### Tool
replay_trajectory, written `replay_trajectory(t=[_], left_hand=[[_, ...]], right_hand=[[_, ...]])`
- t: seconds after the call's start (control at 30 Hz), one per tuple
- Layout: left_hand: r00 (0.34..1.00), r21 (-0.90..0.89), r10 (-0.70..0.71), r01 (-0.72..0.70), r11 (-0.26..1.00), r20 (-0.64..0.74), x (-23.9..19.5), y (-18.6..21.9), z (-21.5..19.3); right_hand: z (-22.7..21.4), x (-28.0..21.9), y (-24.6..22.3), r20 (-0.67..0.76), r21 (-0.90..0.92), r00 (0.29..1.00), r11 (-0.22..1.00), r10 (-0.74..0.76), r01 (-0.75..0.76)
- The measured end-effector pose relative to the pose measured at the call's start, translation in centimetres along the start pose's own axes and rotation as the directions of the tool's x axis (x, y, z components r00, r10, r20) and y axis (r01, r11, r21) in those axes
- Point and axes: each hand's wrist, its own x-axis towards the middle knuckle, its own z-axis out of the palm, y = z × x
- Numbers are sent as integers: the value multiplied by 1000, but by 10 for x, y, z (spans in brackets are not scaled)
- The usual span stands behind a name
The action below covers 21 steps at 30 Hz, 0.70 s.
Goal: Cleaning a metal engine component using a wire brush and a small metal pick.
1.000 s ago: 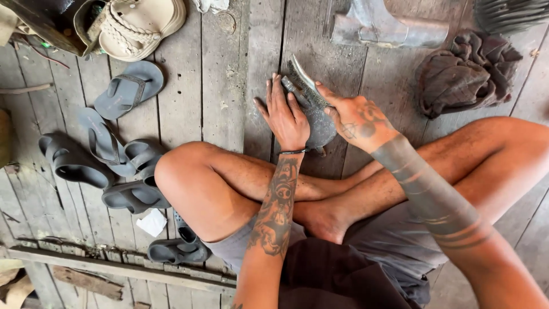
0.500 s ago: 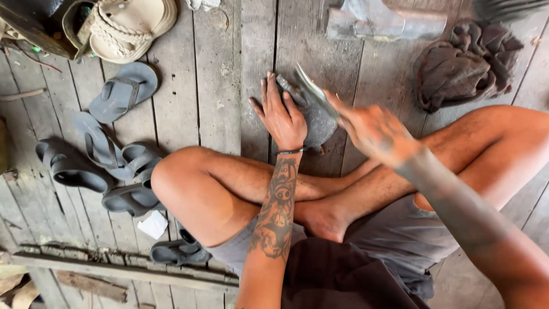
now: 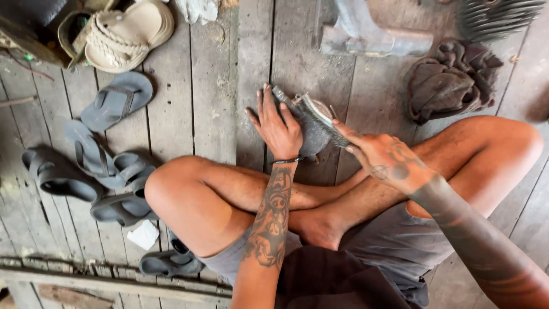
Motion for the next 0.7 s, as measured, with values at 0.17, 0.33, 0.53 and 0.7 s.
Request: replay_trajectory(t=[0.17, 0.33, 0.53, 0.7], left_hand=[[1000, -23, -5, 5, 1000, -7, 2, 6, -2], [1000, 4, -8, 8, 1000, 9, -1, 2, 2], [1000, -49, -21, 20, 999, -19, -2, 9, -7], [1000, -38, -20, 20, 999, 14, 4, 10, -3]], right_hand=[[14, 64, -5, -104, -6, 993, 999, -53, 53], [3, 41, 2, -71, 38, 987, 989, -143, 146], [9, 44, 12, -29, -119, 995, 988, -99, 95], [-6, 72, 7, -65, -58, 981, 982, -185, 182]])
